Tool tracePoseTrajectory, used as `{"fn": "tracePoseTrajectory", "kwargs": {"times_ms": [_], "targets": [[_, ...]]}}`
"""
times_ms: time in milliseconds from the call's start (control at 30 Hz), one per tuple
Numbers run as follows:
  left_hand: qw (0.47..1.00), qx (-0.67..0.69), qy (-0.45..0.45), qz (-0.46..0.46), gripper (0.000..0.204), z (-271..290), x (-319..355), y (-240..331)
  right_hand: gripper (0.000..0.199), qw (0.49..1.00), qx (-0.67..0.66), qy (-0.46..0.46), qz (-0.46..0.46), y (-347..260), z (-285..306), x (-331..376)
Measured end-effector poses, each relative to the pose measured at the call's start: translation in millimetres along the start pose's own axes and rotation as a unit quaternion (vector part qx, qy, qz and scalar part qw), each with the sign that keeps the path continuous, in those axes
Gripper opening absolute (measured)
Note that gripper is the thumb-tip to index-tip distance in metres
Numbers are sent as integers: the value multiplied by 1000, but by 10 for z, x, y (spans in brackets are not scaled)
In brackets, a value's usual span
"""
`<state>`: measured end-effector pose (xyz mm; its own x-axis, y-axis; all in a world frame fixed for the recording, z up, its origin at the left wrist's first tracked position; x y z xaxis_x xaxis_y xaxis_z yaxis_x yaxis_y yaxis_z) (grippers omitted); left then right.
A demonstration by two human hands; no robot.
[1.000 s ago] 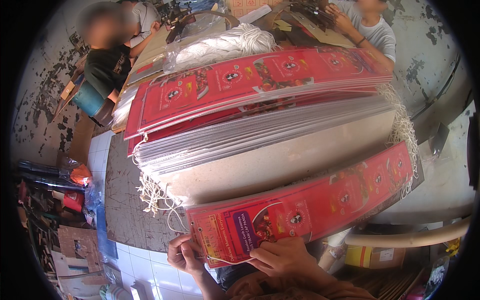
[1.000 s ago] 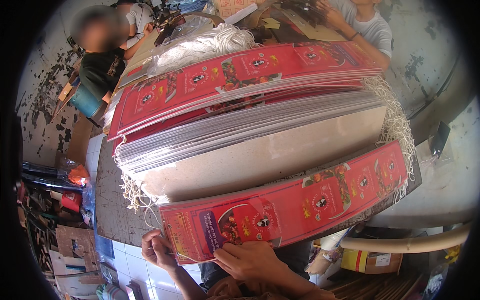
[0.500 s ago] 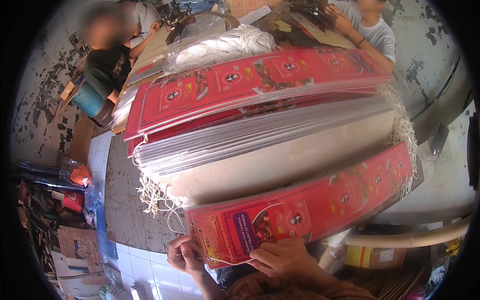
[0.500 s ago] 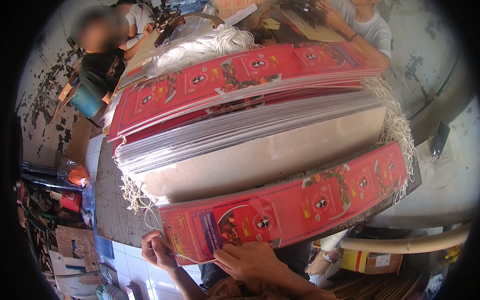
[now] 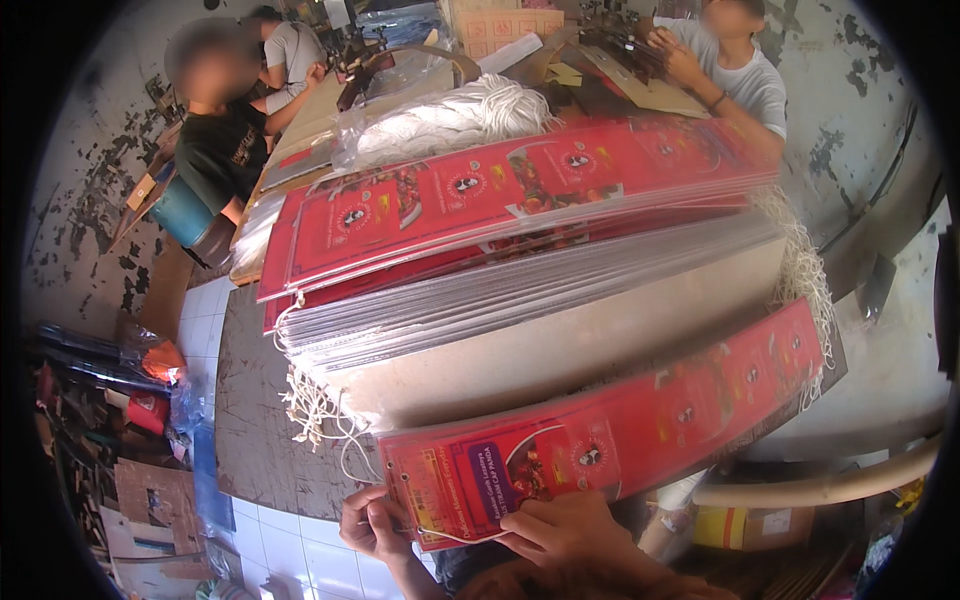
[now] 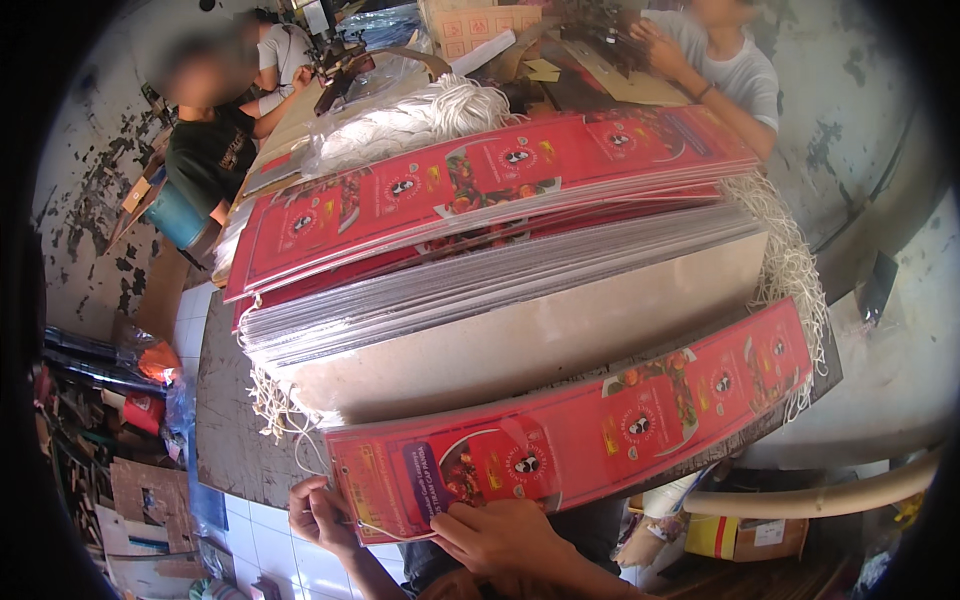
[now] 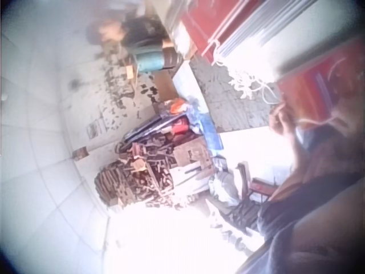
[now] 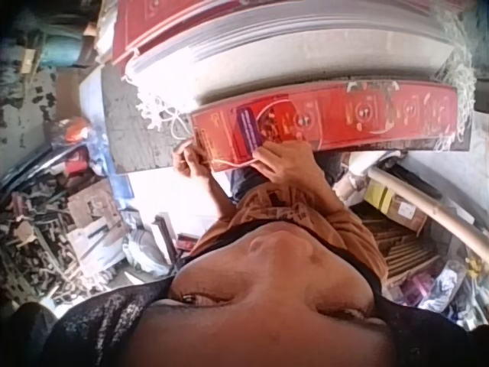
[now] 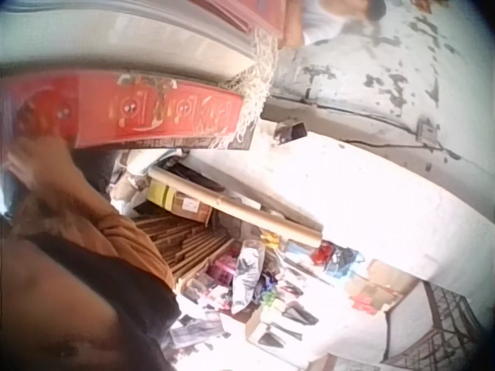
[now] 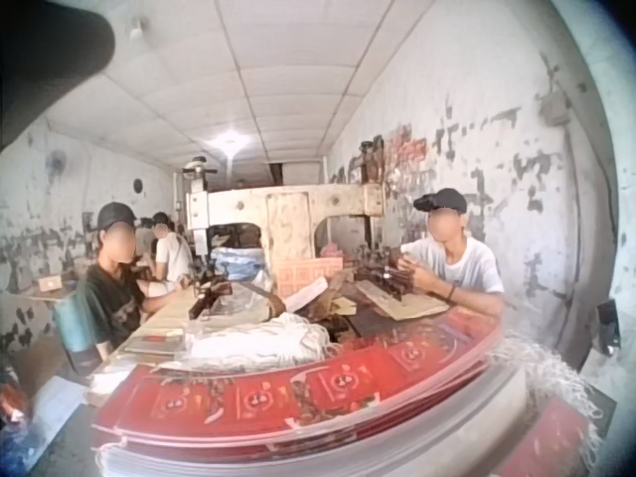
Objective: The person ties white strings through pre-punched holes on the edges of red rectangular cards. They repeatedly pull the string ends, form loops, and secure knots to fasten the cards. The person handles the cards one by one, adjusting the string tension and knot placement throughout the process.
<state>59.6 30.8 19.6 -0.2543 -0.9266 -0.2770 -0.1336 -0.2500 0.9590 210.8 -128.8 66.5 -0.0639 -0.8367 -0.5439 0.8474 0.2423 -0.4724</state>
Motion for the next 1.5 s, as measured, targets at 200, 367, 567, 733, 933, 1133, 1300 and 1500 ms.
{"fn": "tracePoseTrajectory", "kwargs": {"times_ms": [200, 367, 567, 733, 933, 1133, 1300, 1500], "targets": [[1000, 1, -14, -20, 27, -37, 0, 0, 19, 1000, 12, 4, 1, -7, 17, -18], [1000, 2, -18, -22, 27, -57, -5, 31, 19, 1000, 21, 1, -2, -8, 20, -18], [1000, 5, -13, -24, 26, -42, 1, 25, 24, 1000, 18, -6, -11, -13, 28, -18], [1000, 2, -11, -26, 26, -33, -2, 16, 19, 1000, 15, 3, -2, -6, 23, -21], [1000, 1, -10, -22, 27, -42, -3, 30, 19, 1000, 5, -3, -10, 1, 9, -13], [1000, -1, -11, -24, 27, -22, 2, -2, 19, 1000, 18, -3, -5, -7, 18, -20], [1000, 0, -10, -20, 28, -22, 4, -1, 19, 1000, 10, -6, -7, -1, 6, -9], [1000, -3, -3, -25, 28, -35, 1, 18, 19, 1000, 9, -3, -5, -4, 17, -22]]}}
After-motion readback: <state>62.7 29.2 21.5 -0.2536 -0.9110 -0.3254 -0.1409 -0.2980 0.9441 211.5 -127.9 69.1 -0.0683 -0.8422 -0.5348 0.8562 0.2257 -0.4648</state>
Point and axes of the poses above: each hand's wrist, its own x-axis away from the middle knuckle, its own z-axis out of the back of the hand, y = z × x, the point moved 8 cm from there along -x, towards the middle knuckle, and after that the axes turned 13 degrees about z, right-handed, at the moved point
